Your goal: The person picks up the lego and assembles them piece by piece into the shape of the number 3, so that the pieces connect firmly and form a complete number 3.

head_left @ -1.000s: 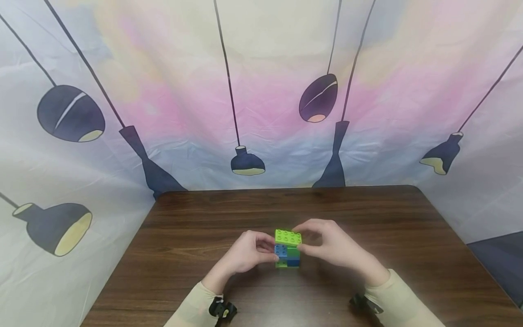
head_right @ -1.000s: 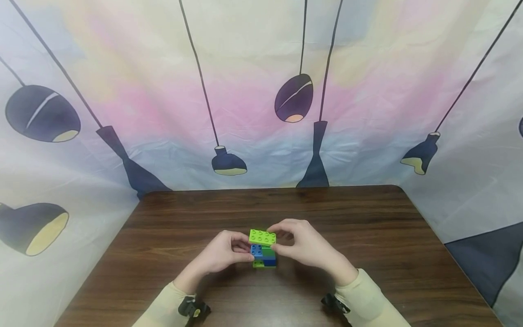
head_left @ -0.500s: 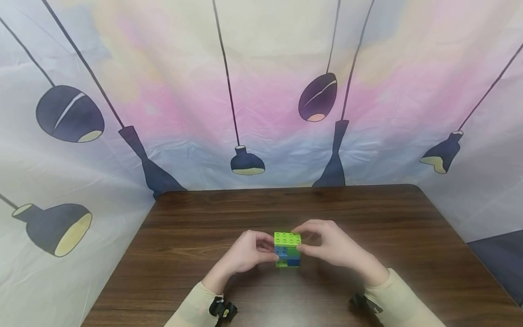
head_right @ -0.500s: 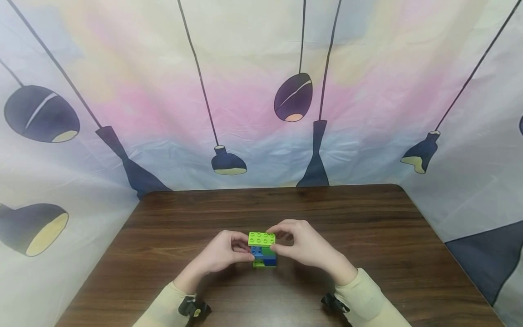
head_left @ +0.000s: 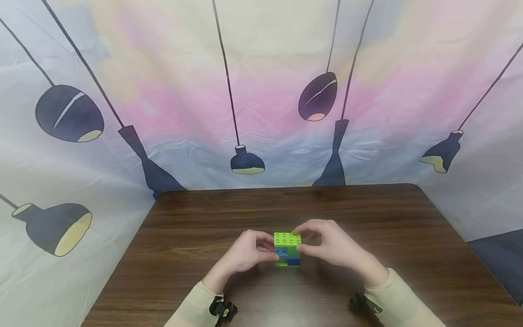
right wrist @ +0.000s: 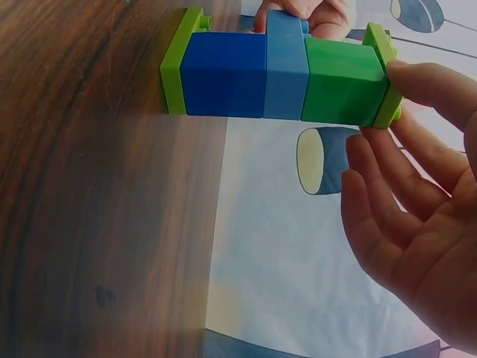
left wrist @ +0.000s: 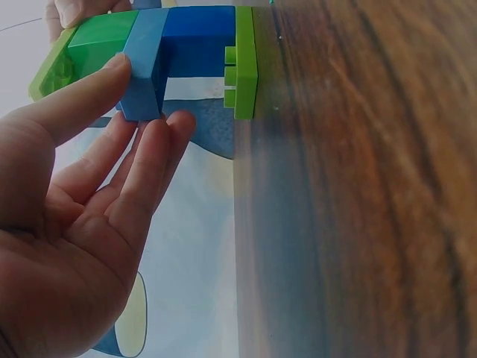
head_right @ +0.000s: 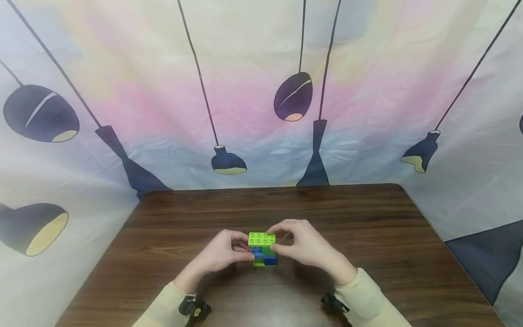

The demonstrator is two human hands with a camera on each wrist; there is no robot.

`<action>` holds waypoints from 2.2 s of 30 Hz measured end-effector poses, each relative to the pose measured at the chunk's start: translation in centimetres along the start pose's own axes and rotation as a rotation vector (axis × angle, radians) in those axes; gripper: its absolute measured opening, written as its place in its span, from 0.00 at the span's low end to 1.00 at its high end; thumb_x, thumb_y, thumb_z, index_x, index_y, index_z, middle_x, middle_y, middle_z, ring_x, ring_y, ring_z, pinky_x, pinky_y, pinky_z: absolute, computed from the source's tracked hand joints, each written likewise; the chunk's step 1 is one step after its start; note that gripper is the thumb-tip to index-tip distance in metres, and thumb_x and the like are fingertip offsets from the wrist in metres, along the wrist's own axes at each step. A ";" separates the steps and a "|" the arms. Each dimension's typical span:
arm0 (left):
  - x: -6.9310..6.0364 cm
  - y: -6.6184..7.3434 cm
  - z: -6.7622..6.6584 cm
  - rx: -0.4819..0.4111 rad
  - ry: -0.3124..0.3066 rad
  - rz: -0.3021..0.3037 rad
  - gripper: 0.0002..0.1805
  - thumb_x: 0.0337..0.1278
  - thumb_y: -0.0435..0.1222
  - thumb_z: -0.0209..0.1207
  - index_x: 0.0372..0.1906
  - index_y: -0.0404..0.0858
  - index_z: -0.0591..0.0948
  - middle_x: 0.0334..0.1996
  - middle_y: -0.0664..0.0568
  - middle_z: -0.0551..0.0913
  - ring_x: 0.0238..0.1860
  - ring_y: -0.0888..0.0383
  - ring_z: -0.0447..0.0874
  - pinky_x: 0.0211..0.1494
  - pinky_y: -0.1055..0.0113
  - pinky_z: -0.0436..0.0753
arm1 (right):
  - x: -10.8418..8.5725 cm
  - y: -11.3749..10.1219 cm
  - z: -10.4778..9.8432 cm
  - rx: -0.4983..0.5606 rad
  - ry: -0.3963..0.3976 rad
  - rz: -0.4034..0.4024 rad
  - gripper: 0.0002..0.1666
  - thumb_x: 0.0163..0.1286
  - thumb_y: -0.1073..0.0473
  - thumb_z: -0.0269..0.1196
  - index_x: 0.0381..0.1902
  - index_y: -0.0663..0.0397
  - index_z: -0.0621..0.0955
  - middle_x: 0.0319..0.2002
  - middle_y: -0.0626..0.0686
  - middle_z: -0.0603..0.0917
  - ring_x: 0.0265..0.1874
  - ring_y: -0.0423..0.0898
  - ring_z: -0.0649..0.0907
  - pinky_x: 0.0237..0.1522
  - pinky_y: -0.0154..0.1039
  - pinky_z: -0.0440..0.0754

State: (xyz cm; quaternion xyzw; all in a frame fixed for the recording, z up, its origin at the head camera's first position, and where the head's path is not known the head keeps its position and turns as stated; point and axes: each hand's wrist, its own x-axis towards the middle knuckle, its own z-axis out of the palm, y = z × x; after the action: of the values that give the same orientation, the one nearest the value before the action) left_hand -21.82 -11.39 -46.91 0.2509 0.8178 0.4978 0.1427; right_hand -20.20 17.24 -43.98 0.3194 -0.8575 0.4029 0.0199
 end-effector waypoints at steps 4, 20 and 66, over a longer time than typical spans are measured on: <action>0.0 0.0 0.0 -0.002 -0.001 -0.005 0.15 0.61 0.36 0.77 0.50 0.38 0.90 0.40 0.55 0.91 0.43 0.59 0.90 0.47 0.65 0.88 | 0.0 0.0 0.0 -0.002 -0.001 0.006 0.17 0.68 0.56 0.78 0.54 0.45 0.89 0.50 0.40 0.89 0.47 0.44 0.88 0.50 0.43 0.88; 0.0 0.1 0.0 -0.002 -0.001 -0.018 0.15 0.61 0.37 0.77 0.51 0.38 0.90 0.41 0.56 0.91 0.43 0.59 0.91 0.46 0.66 0.88 | -0.1 -1.2 0.1 -0.096 0.021 -0.014 0.18 0.68 0.58 0.77 0.55 0.47 0.90 0.49 0.41 0.89 0.48 0.46 0.88 0.50 0.46 0.88; 0.0 0.1 0.0 0.025 0.003 -0.019 0.15 0.61 0.37 0.77 0.51 0.40 0.90 0.40 0.59 0.91 0.43 0.60 0.91 0.45 0.67 0.88 | -0.3 -2.5 0.7 -0.241 0.070 -0.008 0.17 0.70 0.55 0.76 0.56 0.49 0.91 0.48 0.43 0.89 0.47 0.44 0.89 0.49 0.45 0.88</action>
State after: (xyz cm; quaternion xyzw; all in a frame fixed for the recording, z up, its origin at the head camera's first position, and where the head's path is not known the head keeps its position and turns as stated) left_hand -21.78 -11.38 -46.83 0.2443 0.8265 0.4866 0.1429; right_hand -18.36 15.75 -42.78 0.3036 -0.8973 0.3077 0.0897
